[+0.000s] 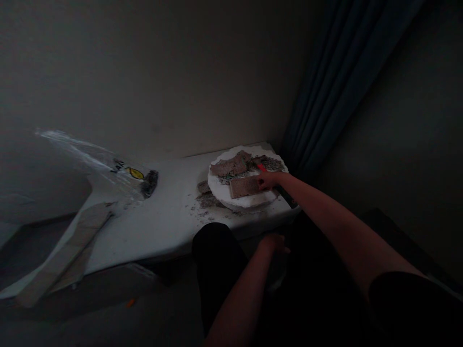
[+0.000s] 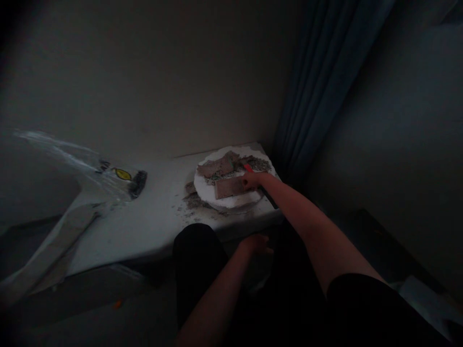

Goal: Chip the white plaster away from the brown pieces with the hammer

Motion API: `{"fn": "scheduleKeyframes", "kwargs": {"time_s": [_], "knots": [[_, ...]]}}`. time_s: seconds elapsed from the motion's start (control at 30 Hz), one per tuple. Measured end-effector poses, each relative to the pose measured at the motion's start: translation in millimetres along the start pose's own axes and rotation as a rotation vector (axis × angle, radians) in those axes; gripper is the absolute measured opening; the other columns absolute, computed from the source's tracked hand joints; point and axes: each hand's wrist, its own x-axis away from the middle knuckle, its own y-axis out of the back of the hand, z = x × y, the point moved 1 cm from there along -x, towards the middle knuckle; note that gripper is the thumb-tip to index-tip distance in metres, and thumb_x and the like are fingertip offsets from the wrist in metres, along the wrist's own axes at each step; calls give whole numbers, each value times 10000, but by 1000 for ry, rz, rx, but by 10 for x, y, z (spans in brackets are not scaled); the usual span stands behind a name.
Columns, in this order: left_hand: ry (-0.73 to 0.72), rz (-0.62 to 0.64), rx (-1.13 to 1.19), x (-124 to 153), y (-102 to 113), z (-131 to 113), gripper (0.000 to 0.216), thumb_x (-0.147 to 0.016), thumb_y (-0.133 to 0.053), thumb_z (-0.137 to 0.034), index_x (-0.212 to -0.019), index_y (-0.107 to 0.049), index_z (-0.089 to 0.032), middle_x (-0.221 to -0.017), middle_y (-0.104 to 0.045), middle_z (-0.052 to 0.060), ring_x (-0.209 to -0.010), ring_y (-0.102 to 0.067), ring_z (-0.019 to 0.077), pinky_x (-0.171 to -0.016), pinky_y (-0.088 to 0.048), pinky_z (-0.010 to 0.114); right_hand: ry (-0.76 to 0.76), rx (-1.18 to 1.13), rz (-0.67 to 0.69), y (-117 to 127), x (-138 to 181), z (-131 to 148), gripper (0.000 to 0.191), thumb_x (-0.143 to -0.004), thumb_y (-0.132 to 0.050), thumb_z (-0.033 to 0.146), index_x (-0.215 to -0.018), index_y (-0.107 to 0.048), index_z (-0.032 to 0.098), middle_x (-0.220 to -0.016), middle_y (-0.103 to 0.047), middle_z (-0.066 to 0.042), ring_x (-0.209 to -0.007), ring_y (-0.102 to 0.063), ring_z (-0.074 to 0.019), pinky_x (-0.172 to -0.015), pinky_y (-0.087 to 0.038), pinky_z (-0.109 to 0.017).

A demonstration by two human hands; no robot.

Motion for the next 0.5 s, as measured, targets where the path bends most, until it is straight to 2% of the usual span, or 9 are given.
{"fn": "scheduleKeyframes", "kwargs": {"time_s": [0.17, 0.5], "knots": [[19, 17, 13, 9, 33, -14, 606, -893, -616, -530, -1375, -565, -166, -1396, -612, 149, -1261, -607, 311, -1005, -520, 355, 11, 13, 60, 78, -12, 50, 148, -857, -650, 184, -961, -714, 100, -794, -736, -50, -642, -635, -123, -634, -461, -222], [21, 12, 38, -137, 5, 53, 592, -884, -624, -533, -1356, -600, -177, -1396, -610, 163, -1275, -595, 323, -1021, -520, 401, 53, 70, 68, 106, 1, 63, 128, -870, -603, 136, -950, -702, 124, -863, -725, -52, -692, -610, -127, -637, -416, -219]]}}
